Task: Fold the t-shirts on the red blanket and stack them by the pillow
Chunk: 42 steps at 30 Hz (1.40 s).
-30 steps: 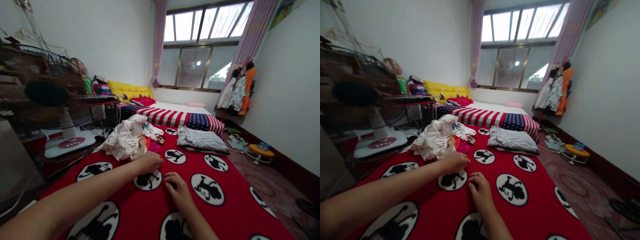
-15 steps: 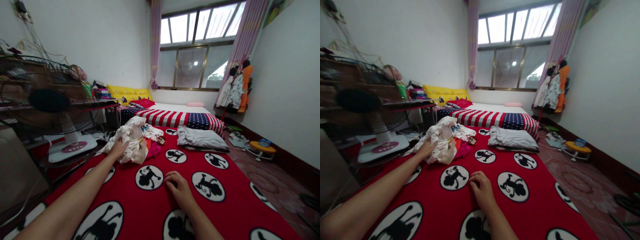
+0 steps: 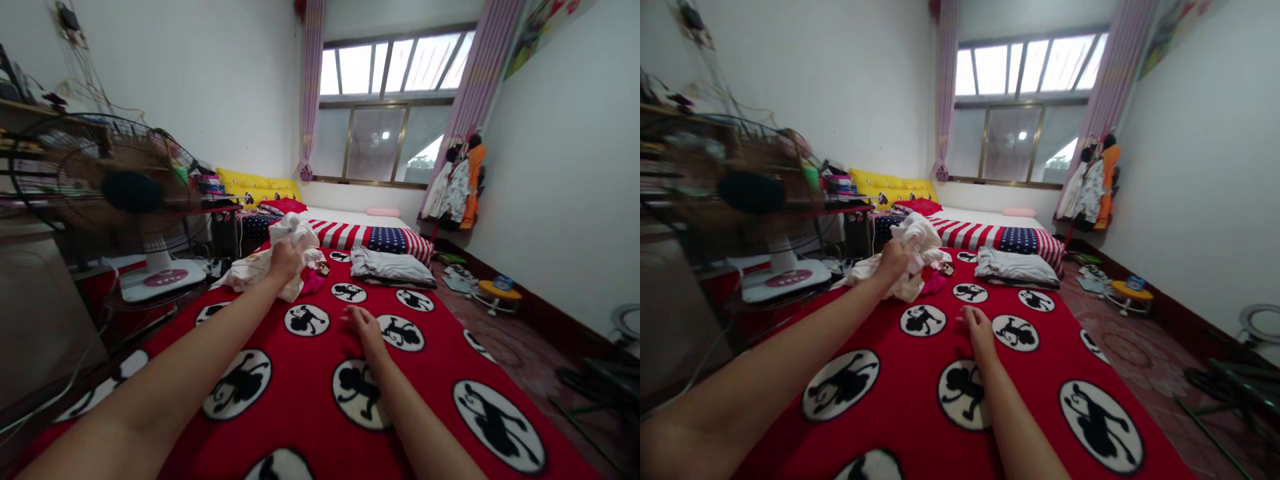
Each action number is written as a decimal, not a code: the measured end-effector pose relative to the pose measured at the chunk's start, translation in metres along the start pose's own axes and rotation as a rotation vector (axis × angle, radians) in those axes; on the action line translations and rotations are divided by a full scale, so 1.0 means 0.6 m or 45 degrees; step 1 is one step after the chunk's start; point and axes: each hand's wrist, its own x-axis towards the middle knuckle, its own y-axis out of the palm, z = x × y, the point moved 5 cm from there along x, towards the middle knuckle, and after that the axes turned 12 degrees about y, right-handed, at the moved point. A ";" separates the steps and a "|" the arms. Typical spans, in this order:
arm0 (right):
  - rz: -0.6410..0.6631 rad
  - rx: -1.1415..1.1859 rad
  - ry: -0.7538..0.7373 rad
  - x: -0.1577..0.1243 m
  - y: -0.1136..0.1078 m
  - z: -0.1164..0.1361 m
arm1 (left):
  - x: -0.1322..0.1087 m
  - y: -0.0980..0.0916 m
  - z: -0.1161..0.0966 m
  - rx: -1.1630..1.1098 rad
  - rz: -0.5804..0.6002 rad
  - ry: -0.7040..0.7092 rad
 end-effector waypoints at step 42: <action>-0.491 -0.992 -0.404 -0.082 -0.052 0.052 | -0.275 0.146 -0.028 -0.544 0.368 0.204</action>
